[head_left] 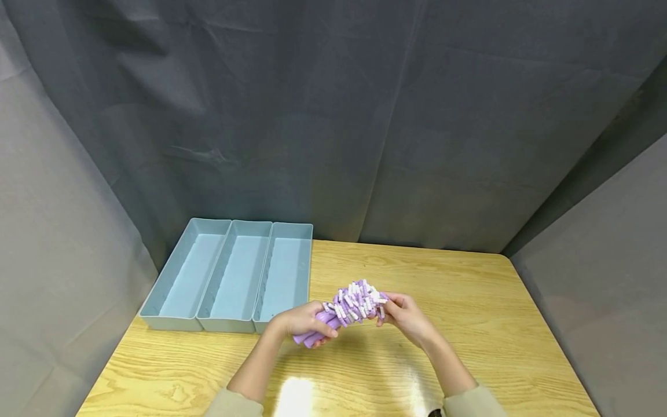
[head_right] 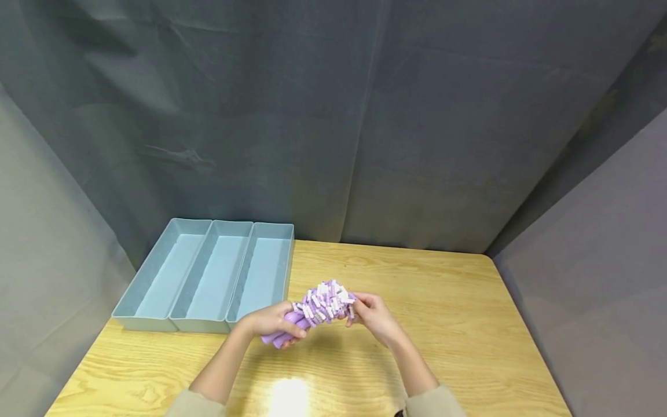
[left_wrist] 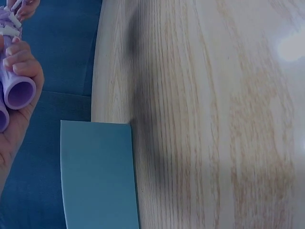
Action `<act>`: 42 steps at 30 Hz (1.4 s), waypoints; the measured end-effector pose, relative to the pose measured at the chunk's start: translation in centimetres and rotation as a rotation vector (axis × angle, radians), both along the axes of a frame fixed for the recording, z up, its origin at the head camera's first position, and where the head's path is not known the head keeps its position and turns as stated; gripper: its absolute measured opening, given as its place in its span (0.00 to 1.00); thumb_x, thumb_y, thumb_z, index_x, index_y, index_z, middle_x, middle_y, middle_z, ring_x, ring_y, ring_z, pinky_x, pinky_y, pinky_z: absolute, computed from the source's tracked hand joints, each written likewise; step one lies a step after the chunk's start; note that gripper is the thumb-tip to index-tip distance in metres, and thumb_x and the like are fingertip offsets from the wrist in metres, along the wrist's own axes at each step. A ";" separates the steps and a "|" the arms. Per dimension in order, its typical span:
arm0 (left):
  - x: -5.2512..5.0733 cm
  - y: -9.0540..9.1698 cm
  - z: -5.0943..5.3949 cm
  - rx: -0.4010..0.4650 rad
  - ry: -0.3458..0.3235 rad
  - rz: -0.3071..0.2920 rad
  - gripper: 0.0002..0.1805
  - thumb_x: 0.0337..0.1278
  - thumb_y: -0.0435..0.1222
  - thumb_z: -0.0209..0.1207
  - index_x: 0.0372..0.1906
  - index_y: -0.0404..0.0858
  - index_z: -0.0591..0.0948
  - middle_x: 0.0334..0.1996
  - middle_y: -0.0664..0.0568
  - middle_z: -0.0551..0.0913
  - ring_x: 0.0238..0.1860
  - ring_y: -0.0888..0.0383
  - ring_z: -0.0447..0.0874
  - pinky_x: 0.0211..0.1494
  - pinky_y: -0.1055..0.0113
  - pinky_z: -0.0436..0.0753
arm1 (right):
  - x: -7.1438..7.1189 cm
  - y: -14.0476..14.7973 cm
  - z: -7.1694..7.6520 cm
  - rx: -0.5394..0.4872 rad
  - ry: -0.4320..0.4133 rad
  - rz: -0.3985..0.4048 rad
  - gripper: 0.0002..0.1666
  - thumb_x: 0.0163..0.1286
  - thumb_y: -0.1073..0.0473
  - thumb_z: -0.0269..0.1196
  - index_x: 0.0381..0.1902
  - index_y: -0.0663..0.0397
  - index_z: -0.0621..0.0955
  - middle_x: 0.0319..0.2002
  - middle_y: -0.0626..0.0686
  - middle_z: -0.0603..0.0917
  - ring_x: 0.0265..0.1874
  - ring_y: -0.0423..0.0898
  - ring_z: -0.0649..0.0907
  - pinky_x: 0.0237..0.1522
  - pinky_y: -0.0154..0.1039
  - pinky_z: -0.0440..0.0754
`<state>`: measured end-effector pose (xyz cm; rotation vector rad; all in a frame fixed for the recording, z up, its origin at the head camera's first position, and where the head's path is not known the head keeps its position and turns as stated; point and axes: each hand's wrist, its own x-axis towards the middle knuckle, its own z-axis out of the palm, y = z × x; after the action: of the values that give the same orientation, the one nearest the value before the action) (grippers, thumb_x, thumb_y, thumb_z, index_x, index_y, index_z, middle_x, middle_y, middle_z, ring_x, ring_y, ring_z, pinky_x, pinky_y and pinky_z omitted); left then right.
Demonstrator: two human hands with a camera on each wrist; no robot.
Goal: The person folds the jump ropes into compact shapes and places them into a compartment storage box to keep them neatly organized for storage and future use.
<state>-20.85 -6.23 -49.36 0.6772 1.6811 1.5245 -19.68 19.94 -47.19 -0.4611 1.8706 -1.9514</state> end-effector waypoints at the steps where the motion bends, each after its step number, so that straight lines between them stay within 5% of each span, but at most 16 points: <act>1: 0.0 0.0 0.0 -0.002 0.003 0.001 0.08 0.49 0.32 0.59 0.31 0.31 0.75 0.17 0.49 0.75 0.14 0.61 0.73 0.16 0.73 0.76 | 0.1 -0.1 0.0 0.002 -0.005 -0.012 0.20 0.70 0.68 0.42 0.54 0.82 0.66 0.32 0.50 0.82 0.26 0.38 0.80 0.34 0.31 0.81; 6: -0.1 0.0 0.0 -0.002 0.006 0.003 0.07 0.50 0.32 0.59 0.31 0.31 0.75 0.17 0.50 0.75 0.14 0.61 0.73 0.16 0.72 0.76 | 0.2 -0.3 -0.1 -0.035 -0.023 -0.093 0.20 0.70 0.67 0.45 0.57 0.74 0.65 0.35 0.49 0.80 0.28 0.40 0.80 0.29 0.30 0.80; 12: -0.1 -0.1 -0.1 -0.007 0.011 0.011 0.08 0.50 0.32 0.59 0.32 0.31 0.75 0.17 0.49 0.75 0.14 0.60 0.73 0.16 0.72 0.76 | 0.2 -0.4 -0.2 -0.023 0.000 -0.131 0.13 0.71 0.60 0.49 0.49 0.61 0.74 0.31 0.51 0.80 0.26 0.40 0.80 0.28 0.31 0.80; 22: 0.0 0.2 -0.5 0.000 0.055 -0.019 0.09 0.51 0.32 0.59 0.33 0.29 0.74 0.23 0.24 0.72 0.14 0.60 0.73 0.16 0.72 0.76 | 0.0 0.5 0.0 0.054 0.097 -0.057 0.23 0.73 0.59 0.46 0.56 0.74 0.68 0.31 0.53 0.80 0.24 0.41 0.78 0.29 0.34 0.80; 29: 0.0 0.4 -0.1 -0.021 0.055 -0.022 0.07 0.51 0.32 0.59 0.31 0.31 0.74 0.18 0.39 0.75 0.13 0.59 0.73 0.16 0.71 0.76 | 0.0 0.5 0.4 0.115 0.261 -0.043 0.24 0.72 0.66 0.45 0.65 0.63 0.63 0.27 0.63 0.79 0.18 0.51 0.76 0.18 0.36 0.78; 33: 0.0 0.3 -0.3 -0.030 0.049 -0.027 0.07 0.51 0.32 0.59 0.31 0.31 0.75 0.19 0.36 0.75 0.14 0.60 0.73 0.16 0.71 0.76 | 0.6 0.0 1.9 0.198 0.359 -0.036 0.23 0.70 0.72 0.43 0.62 0.67 0.65 0.31 0.68 0.79 0.17 0.60 0.72 0.15 0.34 0.74; 37: 0.1 0.2 -0.4 -0.036 0.037 -0.033 0.07 0.51 0.32 0.59 0.31 0.31 0.75 0.18 0.41 0.75 0.14 0.60 0.73 0.16 0.72 0.76 | 0.8 -0.2 2.7 0.246 0.431 -0.006 0.22 0.68 0.75 0.42 0.60 0.72 0.66 0.40 0.68 0.78 0.17 0.59 0.71 0.15 0.34 0.74; 42: 0.1 0.0 -0.5 -0.028 0.035 -0.069 0.08 0.51 0.33 0.58 0.29 0.30 0.75 0.16 0.50 0.76 0.14 0.61 0.73 0.17 0.73 0.76 | 0.1 0.1 1.8 0.317 0.608 0.045 0.22 0.66 0.77 0.45 0.59 0.73 0.67 0.24 0.61 0.77 0.14 0.51 0.69 0.13 0.31 0.71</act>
<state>-20.77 -6.21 -49.85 0.7439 1.6844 1.4460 -19.58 20.08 -45.36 -1.0710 2.4479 -1.5410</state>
